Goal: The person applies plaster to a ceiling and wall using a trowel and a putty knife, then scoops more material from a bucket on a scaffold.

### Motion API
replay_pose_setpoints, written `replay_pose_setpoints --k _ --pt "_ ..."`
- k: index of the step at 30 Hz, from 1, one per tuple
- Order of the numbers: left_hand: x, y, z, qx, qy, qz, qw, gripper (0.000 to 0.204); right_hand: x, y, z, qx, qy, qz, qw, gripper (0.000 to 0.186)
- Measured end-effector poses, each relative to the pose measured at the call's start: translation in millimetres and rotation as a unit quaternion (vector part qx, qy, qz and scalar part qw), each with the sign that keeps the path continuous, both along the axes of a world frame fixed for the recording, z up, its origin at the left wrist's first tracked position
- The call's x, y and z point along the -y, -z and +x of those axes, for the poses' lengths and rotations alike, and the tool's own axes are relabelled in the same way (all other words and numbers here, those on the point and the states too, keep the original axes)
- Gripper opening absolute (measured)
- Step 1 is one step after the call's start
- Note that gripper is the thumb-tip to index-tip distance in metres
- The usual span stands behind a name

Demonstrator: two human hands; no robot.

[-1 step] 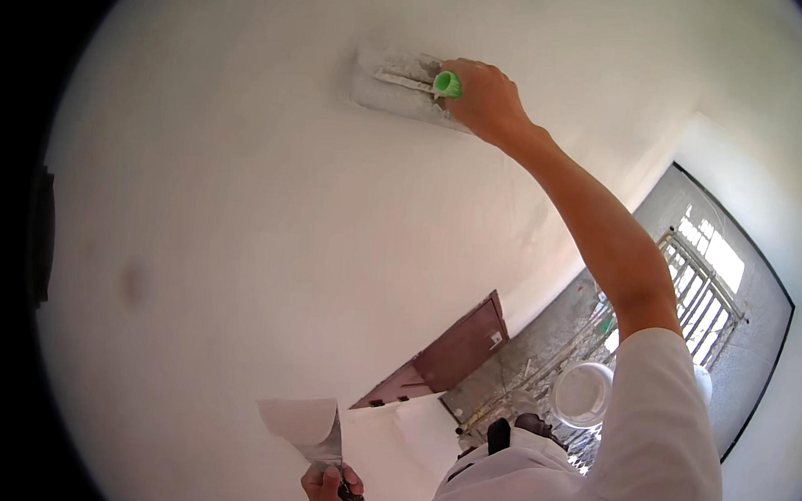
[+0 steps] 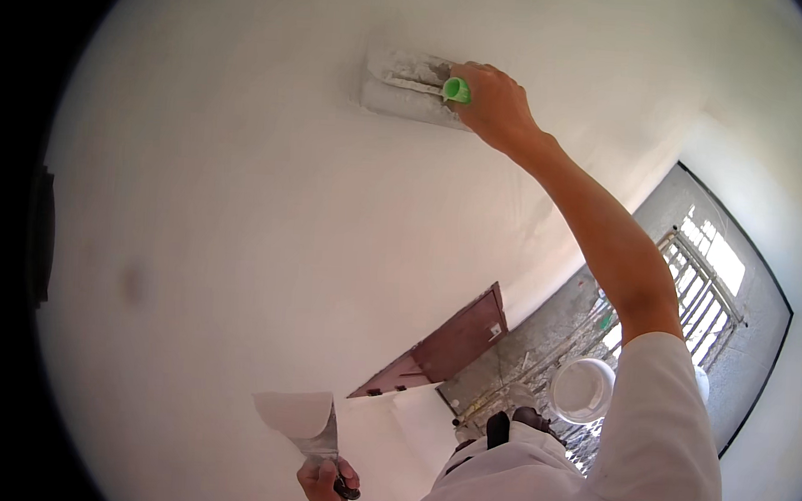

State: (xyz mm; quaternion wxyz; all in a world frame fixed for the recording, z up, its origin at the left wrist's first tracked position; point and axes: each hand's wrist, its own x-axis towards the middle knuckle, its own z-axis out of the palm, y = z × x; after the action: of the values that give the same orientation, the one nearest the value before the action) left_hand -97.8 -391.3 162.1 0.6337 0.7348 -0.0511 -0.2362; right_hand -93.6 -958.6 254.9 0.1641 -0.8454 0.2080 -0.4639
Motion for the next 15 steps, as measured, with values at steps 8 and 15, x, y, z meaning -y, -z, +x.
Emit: replay_pose_setpoints --k 8,15 --pt "-37 -1 -11 0.009 -0.118 0.010 0.993 0.014 -118 182 58 -0.031 -0.072 0.066 0.995 0.025" --pt "-60 -1 -12 -0.036 -0.108 0.020 0.993 0.026 -299 256 137 0.014 -0.156 0.157 0.975 0.032"
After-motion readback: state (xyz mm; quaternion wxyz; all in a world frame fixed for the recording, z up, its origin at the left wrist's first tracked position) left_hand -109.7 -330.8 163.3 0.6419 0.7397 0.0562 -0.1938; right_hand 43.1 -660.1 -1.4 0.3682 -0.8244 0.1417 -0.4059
